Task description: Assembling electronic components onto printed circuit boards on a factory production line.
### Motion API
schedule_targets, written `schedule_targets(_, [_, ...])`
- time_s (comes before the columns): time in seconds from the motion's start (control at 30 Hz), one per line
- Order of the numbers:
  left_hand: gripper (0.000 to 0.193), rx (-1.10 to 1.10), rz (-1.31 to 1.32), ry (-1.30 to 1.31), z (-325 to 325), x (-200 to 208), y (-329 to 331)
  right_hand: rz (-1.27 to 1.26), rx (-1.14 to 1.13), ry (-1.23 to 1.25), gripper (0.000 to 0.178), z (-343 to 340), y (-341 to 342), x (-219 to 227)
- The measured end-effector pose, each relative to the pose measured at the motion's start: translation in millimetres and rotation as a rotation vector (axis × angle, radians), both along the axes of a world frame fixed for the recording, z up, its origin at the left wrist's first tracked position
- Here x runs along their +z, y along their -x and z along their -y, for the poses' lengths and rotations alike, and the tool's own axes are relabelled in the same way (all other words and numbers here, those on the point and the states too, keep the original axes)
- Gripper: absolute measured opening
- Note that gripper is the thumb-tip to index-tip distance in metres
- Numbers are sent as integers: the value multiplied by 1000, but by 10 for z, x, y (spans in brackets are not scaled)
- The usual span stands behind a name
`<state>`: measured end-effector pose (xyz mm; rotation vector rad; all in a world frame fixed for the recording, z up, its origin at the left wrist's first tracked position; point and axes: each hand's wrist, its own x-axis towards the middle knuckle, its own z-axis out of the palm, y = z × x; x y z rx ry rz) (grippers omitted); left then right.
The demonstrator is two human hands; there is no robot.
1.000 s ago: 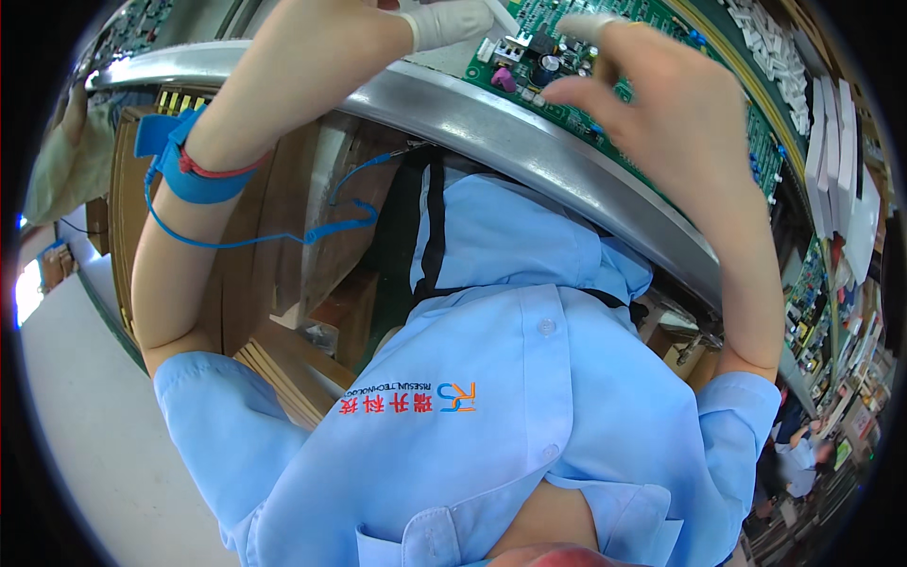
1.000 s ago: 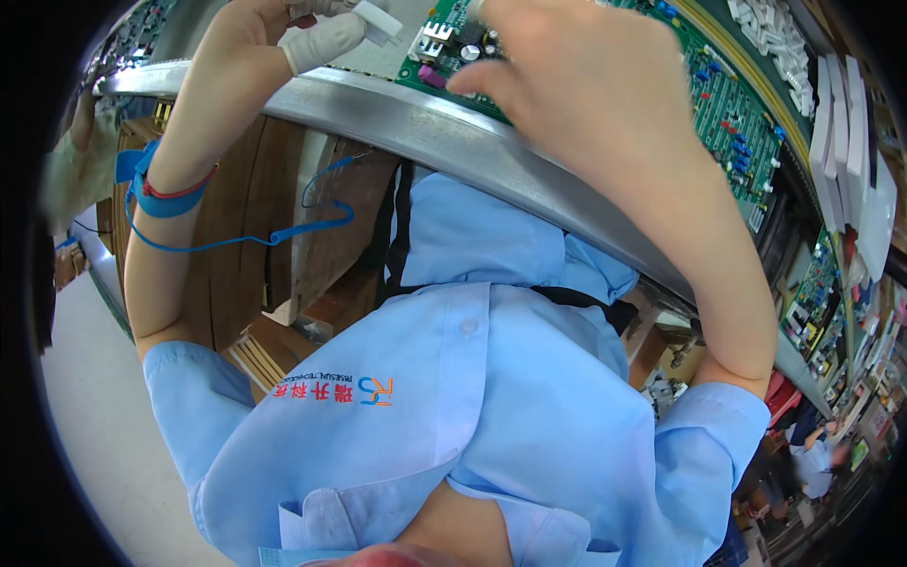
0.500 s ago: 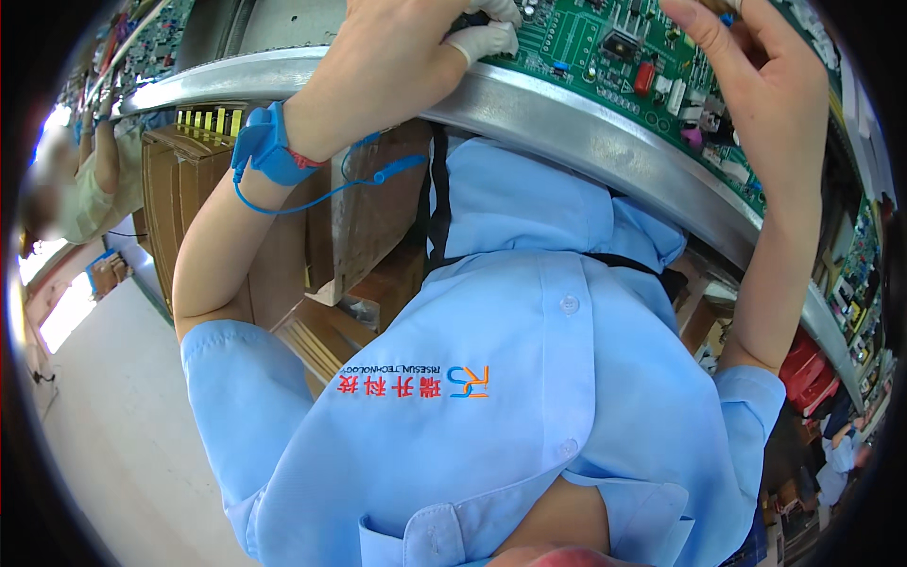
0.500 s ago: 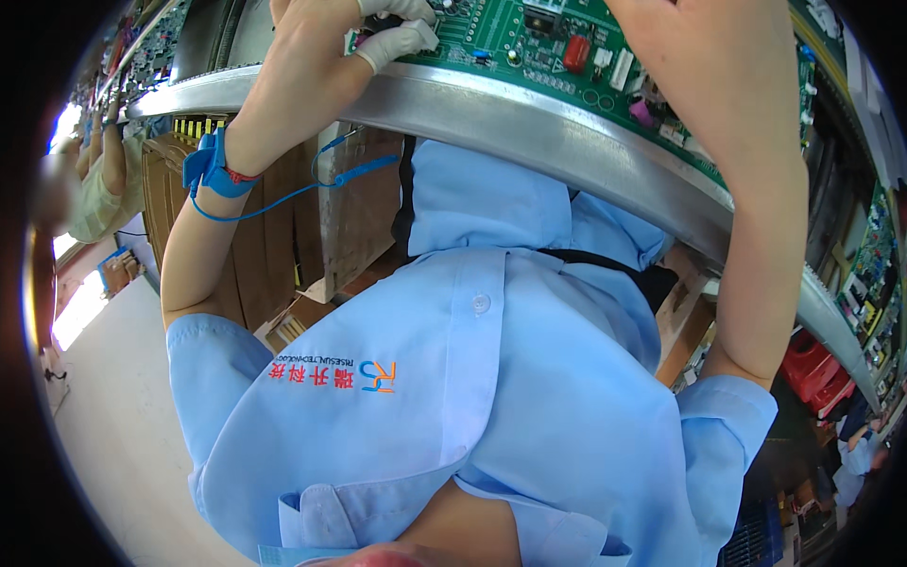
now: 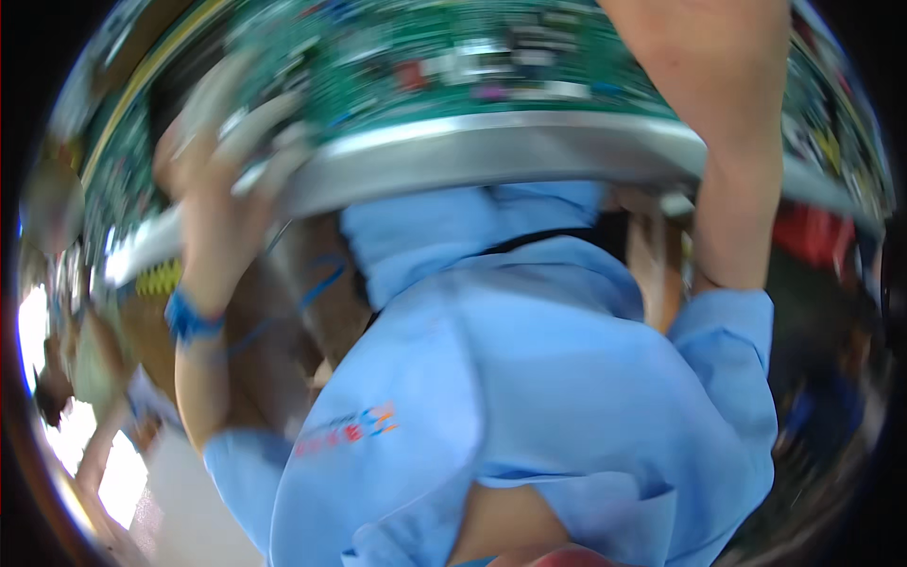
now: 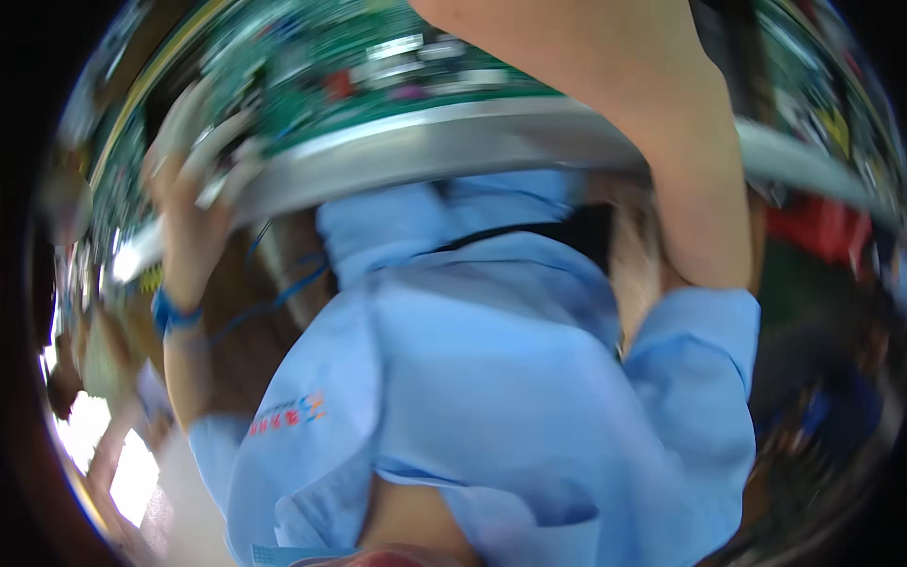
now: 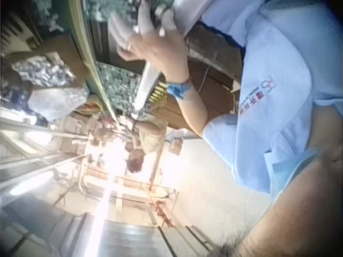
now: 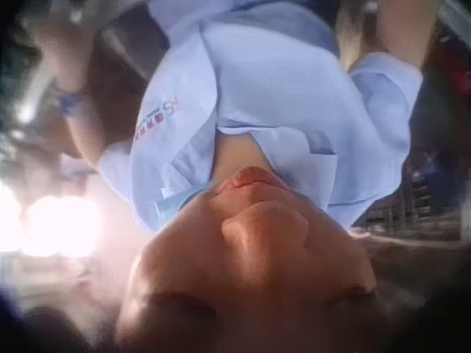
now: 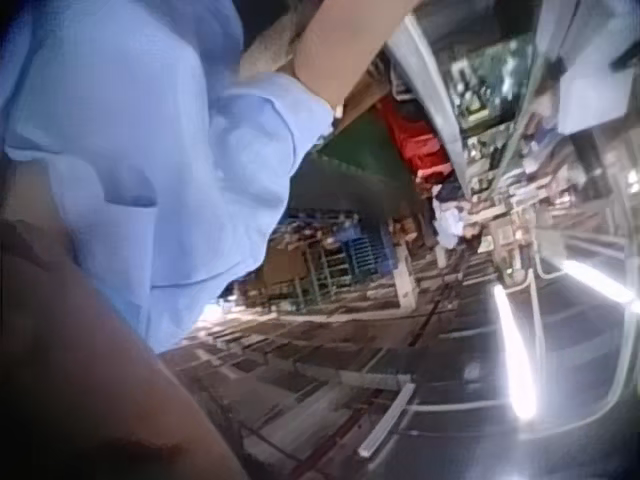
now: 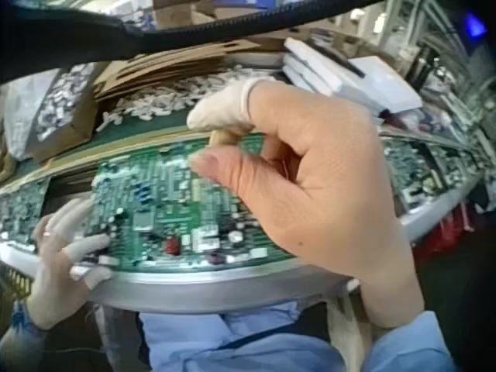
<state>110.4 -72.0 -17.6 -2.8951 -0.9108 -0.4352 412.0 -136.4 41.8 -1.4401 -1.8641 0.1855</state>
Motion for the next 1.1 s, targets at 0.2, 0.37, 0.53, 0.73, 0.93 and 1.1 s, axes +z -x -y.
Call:
schedule_targets(0.2, [44,84,112,217,-300,369,210,111,-1053,-225,31,1693,-2080,56])
schedule_targets(0.37, [45,11,325,425,-567,221,-260,72,-1522,463,30,3382,-2860,-778])
schedule_targets(0.53, [43,-55,175,283,-558,428,-484,147,-1546,1034,42,3952,-3045,-2288])
schedule_targets(0.73, [43,30,203,259,-386,381,-329,383,-1204,1273,47,3819,-3247,-3041])
schedule_targets(0.93, [38,-9,257,79,-304,324,-122,305,-609,1076,56,1463,-2818,-3926])
schedule_targets(1.1, [32,270,364,87,238,356,446,98,-147,716,57,-71,-1934,-4215])
